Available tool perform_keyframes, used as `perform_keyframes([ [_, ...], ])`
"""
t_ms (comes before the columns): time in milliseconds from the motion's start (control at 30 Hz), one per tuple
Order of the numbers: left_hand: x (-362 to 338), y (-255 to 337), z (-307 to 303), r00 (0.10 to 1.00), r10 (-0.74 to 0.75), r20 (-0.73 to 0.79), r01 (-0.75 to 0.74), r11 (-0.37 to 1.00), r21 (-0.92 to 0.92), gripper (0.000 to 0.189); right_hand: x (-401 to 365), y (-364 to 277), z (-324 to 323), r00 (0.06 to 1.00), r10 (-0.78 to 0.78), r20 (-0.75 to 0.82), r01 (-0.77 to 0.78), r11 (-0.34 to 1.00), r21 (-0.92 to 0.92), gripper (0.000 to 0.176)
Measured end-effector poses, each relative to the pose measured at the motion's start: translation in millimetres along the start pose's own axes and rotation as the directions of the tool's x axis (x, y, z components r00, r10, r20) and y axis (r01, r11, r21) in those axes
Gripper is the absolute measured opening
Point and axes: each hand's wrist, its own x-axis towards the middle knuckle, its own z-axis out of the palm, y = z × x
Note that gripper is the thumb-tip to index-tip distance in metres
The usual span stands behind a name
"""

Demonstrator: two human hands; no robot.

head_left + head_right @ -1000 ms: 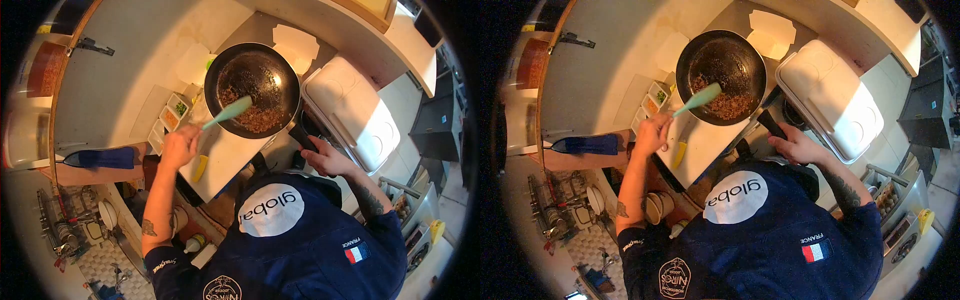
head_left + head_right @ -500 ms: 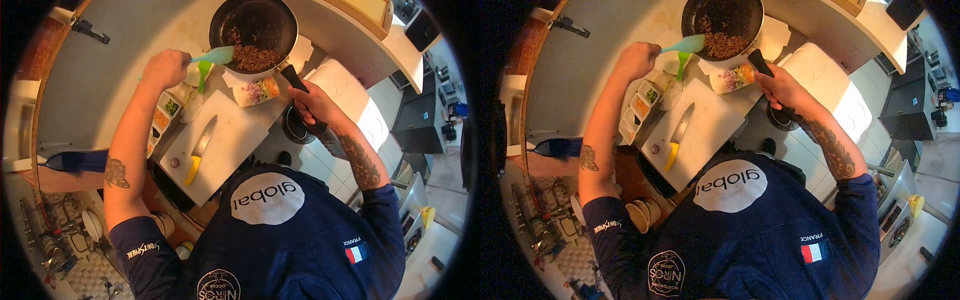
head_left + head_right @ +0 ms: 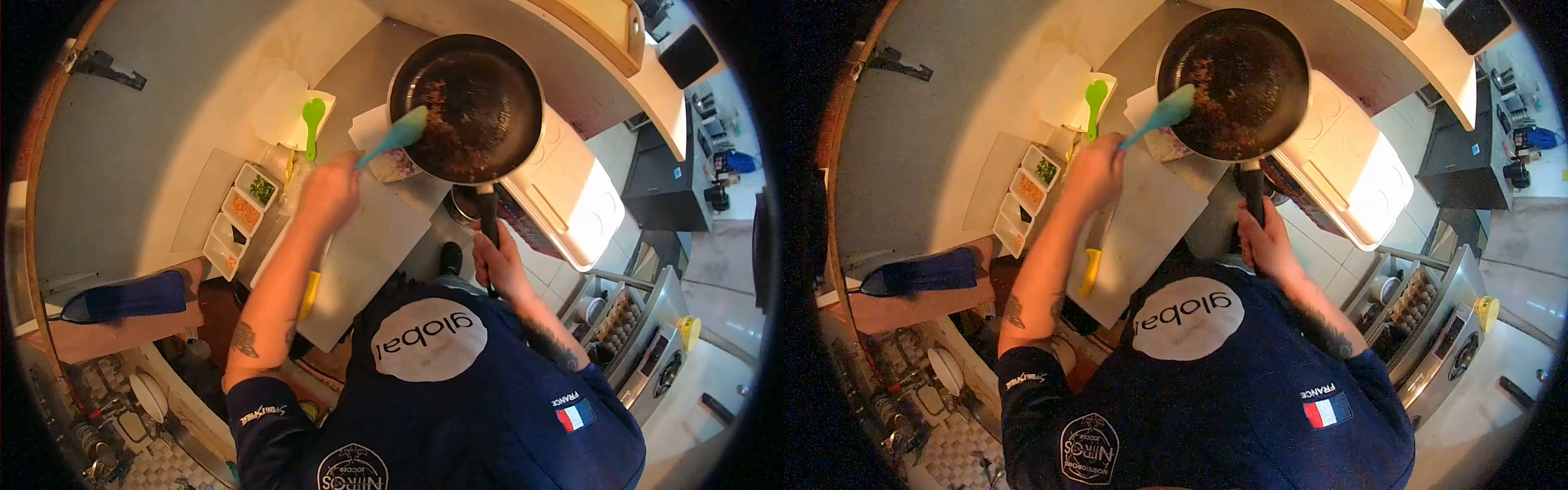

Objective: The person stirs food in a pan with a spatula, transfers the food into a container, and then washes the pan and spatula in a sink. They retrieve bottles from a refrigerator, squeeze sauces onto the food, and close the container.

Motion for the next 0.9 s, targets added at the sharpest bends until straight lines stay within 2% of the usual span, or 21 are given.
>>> perform_keyframes([
  [100, -10.3, 12.7, 23.1, 0.999, 0.033, 0.020, -0.033, 0.999, -0.029, 0.021, -9.3, 13.6, 2.9, 0.999, -0.009, -0.042, 0.011, 0.999, 0.047, 0.023],
  [200, -8.8, 3.1, 43.9, 0.984, 0.135, -0.113, -0.152, 0.976, -0.156, 0.020, -12.7, 23.1, 2.2, 0.997, 0.045, -0.070, -0.043, 0.998, 0.036, 0.022],
  [300, 7.6, 2.7, 33.5, 0.999, 0.039, -0.004, -0.038, 0.942, -0.334, 0.018, -21.3, 18.8, 20.0, 0.991, 0.123, -0.060, -0.105, 0.965, 0.239, 0.020],
  [400, 44.3, -11.5, 13.7, 0.964, 0.262, 0.052, -0.252, 0.956, -0.153, 0.017, -31.5, 21.7, 49.0, 0.993, 0.106, -0.060, -0.076, 0.923, 0.377, 0.020],
  [500, 80.1, -19.9, 3.4, 0.817, 0.574, -0.054, -0.577, 0.816, -0.041, 0.018, -42.4, 29.1, 75.6, 0.991, 0.113, -0.074, -0.065, 0.876, 0.478, 0.021],
  [600, 123.1, -18.8, -10.9, 0.680, 0.726, -0.102, -0.723, 0.640, -0.259, 0.020, -50.9, 28.0, 90.3, 0.990, 0.113, -0.088, -0.046, 0.831, 0.555, 0.022],
  [700, 153.3, -42.5, -41.6, 0.880, 0.449, -0.156, -0.456, 0.704, -0.545, 0.025, -62.4, 29.2, 93.6, 0.988, 0.098, -0.121, -0.011, 0.822, 0.570, 0.022],
  [767, 181.3, -103.4, -24.6, 0.985, 0.172, -0.018, -0.147, 0.778, -0.611, 0.031, -74.5, 27.3, 89.1, 0.983, 0.099, -0.155, 0.002, 0.835, 0.551, 0.023],
  [800, 187.0, -128.6, -3.2, 0.998, 0.025, 0.059, 0.017, 0.780, -0.625, 0.034, -80.8, 22.6, 88.0, 0.978, 0.104, -0.184, 0.011, 0.846, 0.534, 0.024],
  [867, 170.9, -142.7, 48.8, 0.997, 0.007, 0.078, 0.012, 0.971, -0.239, 0.047, -92.8, 17.5, 83.5, 0.969, 0.106, -0.224, 0.027, 0.853, 0.521, 0.025],
  [900, 162.5, -141.7, 64.8, 0.989, 0.091, 0.117, -0.066, 0.977, -0.202, 0.046, -97.4, 16.9, 80.6, 0.964, 0.108, -0.244, 0.035, 0.856, 0.515, 0.025],
])
